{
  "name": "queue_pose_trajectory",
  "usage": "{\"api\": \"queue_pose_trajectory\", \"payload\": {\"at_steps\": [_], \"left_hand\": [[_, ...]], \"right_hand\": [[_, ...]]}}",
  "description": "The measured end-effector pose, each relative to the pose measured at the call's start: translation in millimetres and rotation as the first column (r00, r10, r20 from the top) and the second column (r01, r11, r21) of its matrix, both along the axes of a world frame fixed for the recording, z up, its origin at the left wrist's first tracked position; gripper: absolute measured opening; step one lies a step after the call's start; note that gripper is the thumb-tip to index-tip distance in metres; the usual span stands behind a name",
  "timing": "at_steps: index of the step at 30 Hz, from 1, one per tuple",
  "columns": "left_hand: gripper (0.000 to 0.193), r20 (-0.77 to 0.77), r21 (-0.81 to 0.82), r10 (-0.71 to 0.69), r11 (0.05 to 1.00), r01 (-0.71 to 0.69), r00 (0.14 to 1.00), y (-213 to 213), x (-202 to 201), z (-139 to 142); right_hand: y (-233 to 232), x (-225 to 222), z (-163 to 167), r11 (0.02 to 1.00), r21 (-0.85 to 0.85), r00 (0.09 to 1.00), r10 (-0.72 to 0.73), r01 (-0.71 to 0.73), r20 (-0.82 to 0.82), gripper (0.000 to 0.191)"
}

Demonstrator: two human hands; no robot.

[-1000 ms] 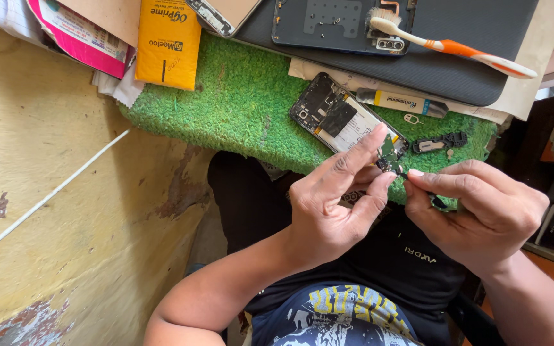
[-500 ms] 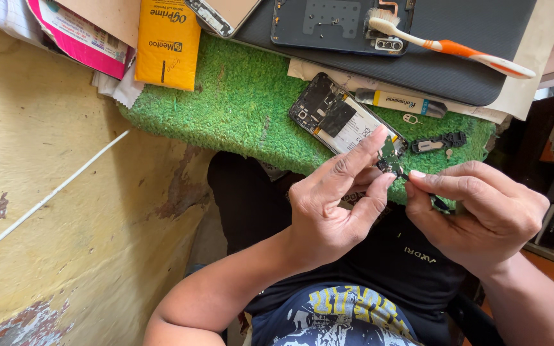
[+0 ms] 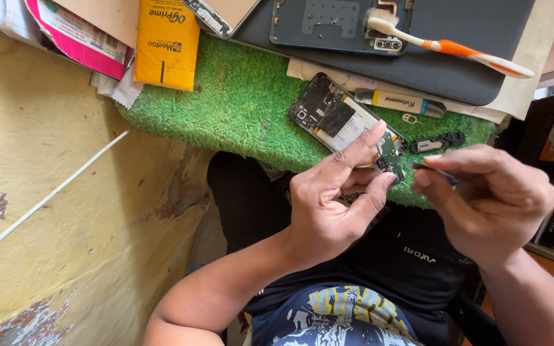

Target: The person sits on the floor repairing a disassembled smartphone. They scrape and clean a small internal board with a blade, fit small components onto the phone body, press parts into place, and finally brush the assembly with a toothbrush.

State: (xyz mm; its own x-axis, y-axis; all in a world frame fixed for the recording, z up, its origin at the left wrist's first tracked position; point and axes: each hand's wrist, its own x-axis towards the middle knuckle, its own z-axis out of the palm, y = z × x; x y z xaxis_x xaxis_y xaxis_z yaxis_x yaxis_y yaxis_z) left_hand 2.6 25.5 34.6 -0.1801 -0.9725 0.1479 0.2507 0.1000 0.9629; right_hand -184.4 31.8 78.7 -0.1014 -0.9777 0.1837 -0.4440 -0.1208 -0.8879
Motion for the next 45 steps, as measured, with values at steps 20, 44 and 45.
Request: {"api": "queue_pose_trajectory", "payload": {"at_steps": [20, 44, 45], "left_hand": [[0.052, -0.081, 0.062, -0.072, 0.995, 0.077, 0.994, -1.0, 0.4, -1.0], [0.055, -0.04, 0.092, -0.098, 0.991, 0.101, 0.994, -2.1, -0.7, 0.3], [0.055, -0.026, 0.082, -0.099, 0.992, 0.1, 0.995, -2.6, -0.9, 0.4]], "right_hand": [[0.2, -13.4, -16.9, 0.991, 0.011, 0.99, 0.13, -0.131, 0.054, 0.012], [-6.3, -12.9, -15.3, 0.983, 0.134, 0.974, 0.097, -0.126, 0.203, 0.01], [-7.0, -13.8, -16.3, 0.982, 0.136, 0.968, 0.095, -0.129, 0.232, 0.011]]}}
